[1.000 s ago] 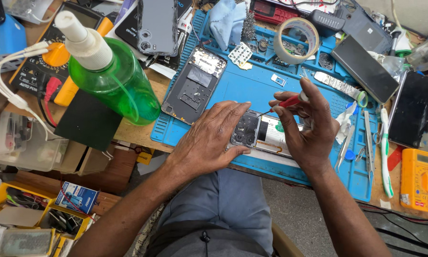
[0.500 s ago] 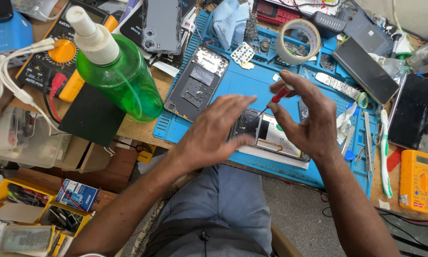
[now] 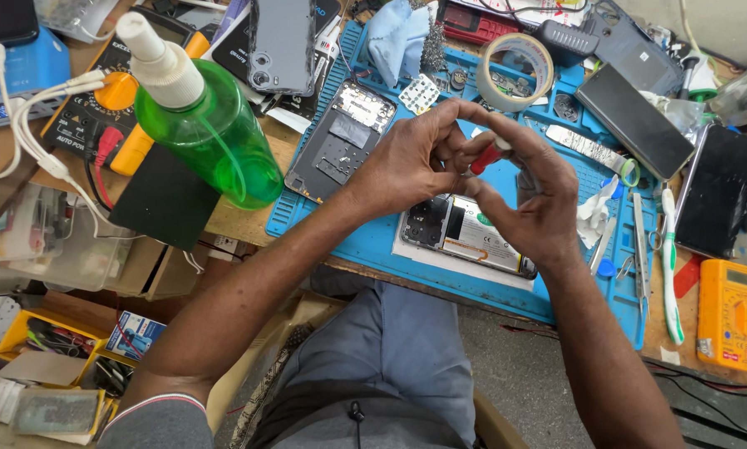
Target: The person disassembles a smartphone on a cluttered workbench, using a screwdriver and tweezers to remove screws and internal components. They briefly handle a separate black smartphone, then return to the disassembled device to continue removing parts and placing them on the mat.
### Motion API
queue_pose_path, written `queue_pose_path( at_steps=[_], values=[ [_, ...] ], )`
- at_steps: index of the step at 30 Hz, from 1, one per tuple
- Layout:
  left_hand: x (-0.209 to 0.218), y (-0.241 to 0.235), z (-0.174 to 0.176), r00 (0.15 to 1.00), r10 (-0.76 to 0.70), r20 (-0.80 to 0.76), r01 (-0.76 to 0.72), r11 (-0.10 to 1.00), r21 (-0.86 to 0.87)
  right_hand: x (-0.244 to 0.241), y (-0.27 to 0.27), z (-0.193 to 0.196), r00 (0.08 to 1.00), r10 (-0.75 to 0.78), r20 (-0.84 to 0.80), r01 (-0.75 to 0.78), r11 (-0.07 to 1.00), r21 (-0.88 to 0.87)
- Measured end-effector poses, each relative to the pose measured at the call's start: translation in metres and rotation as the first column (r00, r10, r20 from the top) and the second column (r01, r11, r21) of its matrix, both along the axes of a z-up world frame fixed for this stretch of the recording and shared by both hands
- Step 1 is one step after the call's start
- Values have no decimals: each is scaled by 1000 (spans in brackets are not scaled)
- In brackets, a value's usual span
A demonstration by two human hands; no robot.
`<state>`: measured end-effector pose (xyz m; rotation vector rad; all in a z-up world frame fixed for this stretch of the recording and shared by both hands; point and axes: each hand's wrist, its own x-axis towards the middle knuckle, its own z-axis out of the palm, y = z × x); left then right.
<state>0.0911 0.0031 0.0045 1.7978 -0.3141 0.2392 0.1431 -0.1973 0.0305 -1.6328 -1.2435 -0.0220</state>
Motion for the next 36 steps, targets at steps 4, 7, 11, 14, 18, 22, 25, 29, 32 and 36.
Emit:
queue_pose_path(
  at_steps=[4,7,11,14,18,22,25,29,32,36],
  values=[
    [1,9,2,995,-86,41,85,996,22,1,1,0,996,-60,61,63,997,-44],
    [-3,18,-3,990,-63,123,52,995,89,1,-1,-3,1000,8,-10,-8,1000,-29],
    [-6,21,-7,997,24,71,-36,986,164,5,-4,-8,994,3,-111,-2,1000,8],
    [-9,20,-9,978,14,207,-72,958,277,8,-8,-9,989,4,-145,4,998,56],
    [-15,17,-6,983,12,183,-77,932,353,9,-12,-13,989,-44,-144,58,993,98],
    [-2,11,12,971,45,237,-127,930,345,22,-14,-7,972,-151,-178,191,954,233],
    [15,2,19,967,84,239,-190,865,464,28,-16,-8,939,-223,-262,295,915,276],
    [48,-4,18,968,94,231,-219,766,604,35,-15,-12,903,-312,-294,385,892,237],
    [63,-4,13,973,84,217,-197,792,577,39,-11,-13,893,-345,-289,414,881,229],
    [70,-12,4,974,94,205,-198,795,573,41,-4,-17,893,-365,-265,423,881,213]
  ],
)
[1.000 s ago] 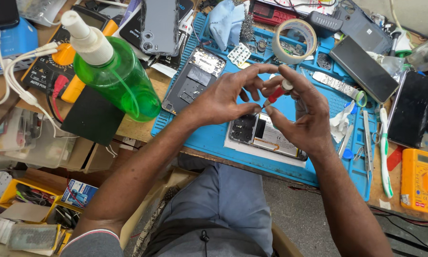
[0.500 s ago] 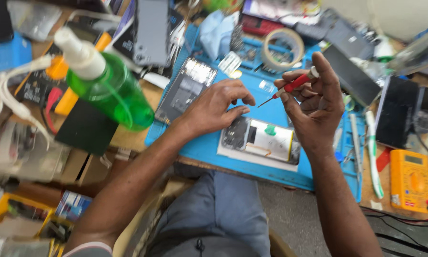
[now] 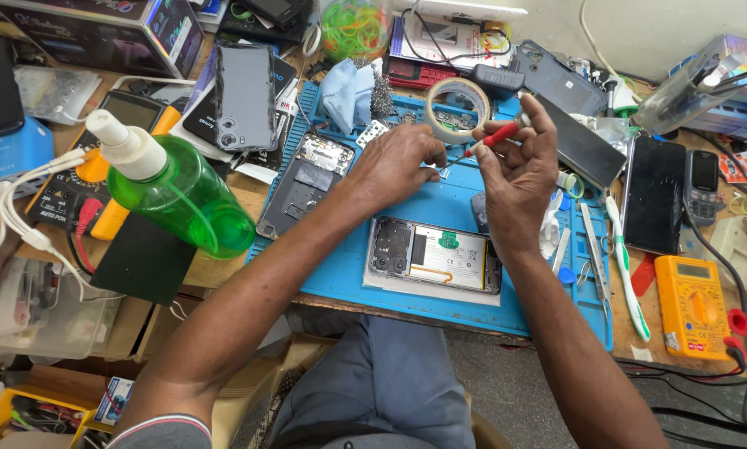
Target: The person disassembles a smartphone on a cluttered workbench, using a screwdriver and tweezers to remove screws and internal components. They briefly handle a separate black smartphone, then return to the disassembled device to continue removing parts and placing them on the mat.
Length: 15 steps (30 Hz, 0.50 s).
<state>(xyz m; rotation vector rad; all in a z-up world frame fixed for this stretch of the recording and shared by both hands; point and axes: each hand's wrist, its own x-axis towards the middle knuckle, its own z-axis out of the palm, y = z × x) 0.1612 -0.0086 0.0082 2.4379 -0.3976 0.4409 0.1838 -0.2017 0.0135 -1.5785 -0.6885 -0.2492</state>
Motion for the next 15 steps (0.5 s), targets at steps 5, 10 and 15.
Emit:
queue_pose_path(
  at_steps=[5,10,15],
  values=[
    [14,-8,-13,999,42,21,-42,999,13,3,1,-2,1000,-11,-14,11,1000,-7],
    [21,-13,-24,990,15,139,-19,999,28,10,-7,-3,996,-69,62,69,998,10],
    [10,-7,-8,996,86,30,-86,996,3,11,-12,0,993,-79,84,75,996,51]
  ],
)
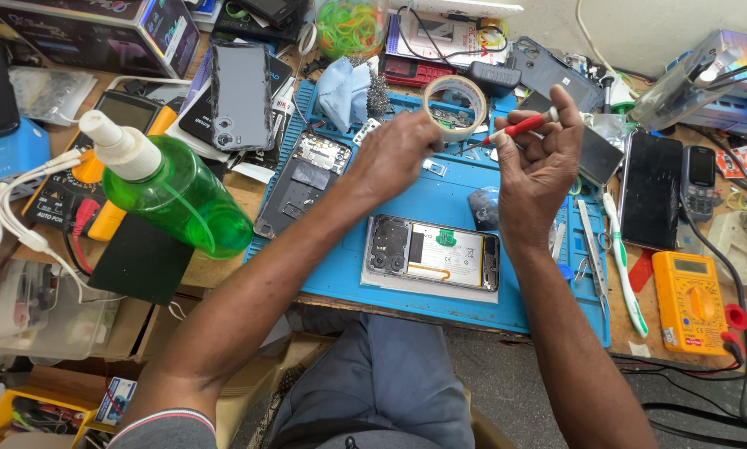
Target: The person disassembles a smartphone on a cluttered workbench, using a screwdriver and tweezers to remove screws and internal components. They briefly handle a separate black smartphone, then return to the disassembled device to continue removing parts and placing them on the mat.
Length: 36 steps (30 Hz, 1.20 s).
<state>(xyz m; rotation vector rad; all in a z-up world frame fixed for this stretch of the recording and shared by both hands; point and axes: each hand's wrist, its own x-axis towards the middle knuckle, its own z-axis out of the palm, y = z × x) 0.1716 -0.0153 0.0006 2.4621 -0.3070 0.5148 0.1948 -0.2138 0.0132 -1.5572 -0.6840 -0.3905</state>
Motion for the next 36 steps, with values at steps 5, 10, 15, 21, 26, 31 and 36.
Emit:
queue_pose_path(
  at_steps=[5,10,15,21,26,31,36],
  values=[
    [-54,35,19,999,-43,-2,43,997,-66,-18,-1,3,989,147,-4,-147,989,6],
    [-132,47,13,995,-72,-70,66,994,-84,-44,13,0,934,348,78,-323,918,-231],
    [-164,33,3,996,-16,-82,15,1000,-20,-57,24,0,914,393,98,-347,884,-312],
    [-167,30,-7,998,-18,-57,14,998,-56,-59,26,-1,921,372,117,-314,885,-344],
    [-166,31,-8,999,-13,-47,10,999,-51,-58,27,-3,920,363,151,-289,885,-365],
    [-166,32,-10,999,-29,-35,27,997,-66,-61,30,-2,924,247,292,-103,895,-434],
    [-166,33,-10,999,-38,-28,36,996,-77,-62,29,17,900,413,141,-286,802,-524]
  ],
)
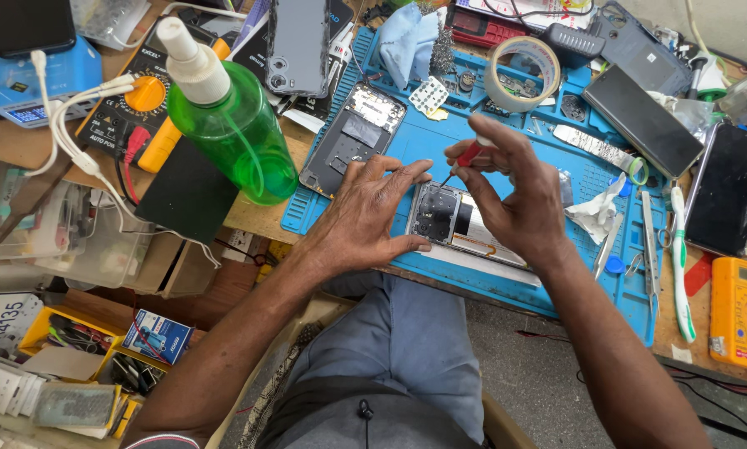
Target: The person disassembles a smartphone on a cluttered workbench, using a screwdriver and tweezers to remove screws and internal components. They briefly handle a separate black smartphone, then return to the disassembled device to continue removing parts and placing them on the mat.
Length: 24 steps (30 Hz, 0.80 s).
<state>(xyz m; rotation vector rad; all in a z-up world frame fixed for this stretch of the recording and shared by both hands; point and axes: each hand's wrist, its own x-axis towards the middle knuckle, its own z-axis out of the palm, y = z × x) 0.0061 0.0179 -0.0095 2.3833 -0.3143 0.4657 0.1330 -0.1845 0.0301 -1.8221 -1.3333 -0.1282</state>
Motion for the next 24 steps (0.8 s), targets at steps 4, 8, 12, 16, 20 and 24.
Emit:
queue_pose_path(
  at_steps=[4,8,12,16,20,24],
  values=[
    [-3,-2,2,1000,4,-16,-4,1000,10,1,3,12,994,-62,91,66,997,-42],
    [4,2,10,993,36,-116,-30,998,50,4,6,23,1000,0,-11,0,1000,-30],
    [33,5,17,988,-121,92,145,937,-319,2,6,28,991,-38,125,39,999,-9],
    [63,-2,21,963,-267,-41,166,704,-691,2,9,30,986,-92,141,92,996,6],
    [70,-3,14,968,-135,-211,-28,778,-628,0,6,28,984,-92,152,96,995,-16],
    [76,6,6,913,-402,68,298,545,-783,-3,8,31,978,-174,111,177,984,-12]
  ],
)
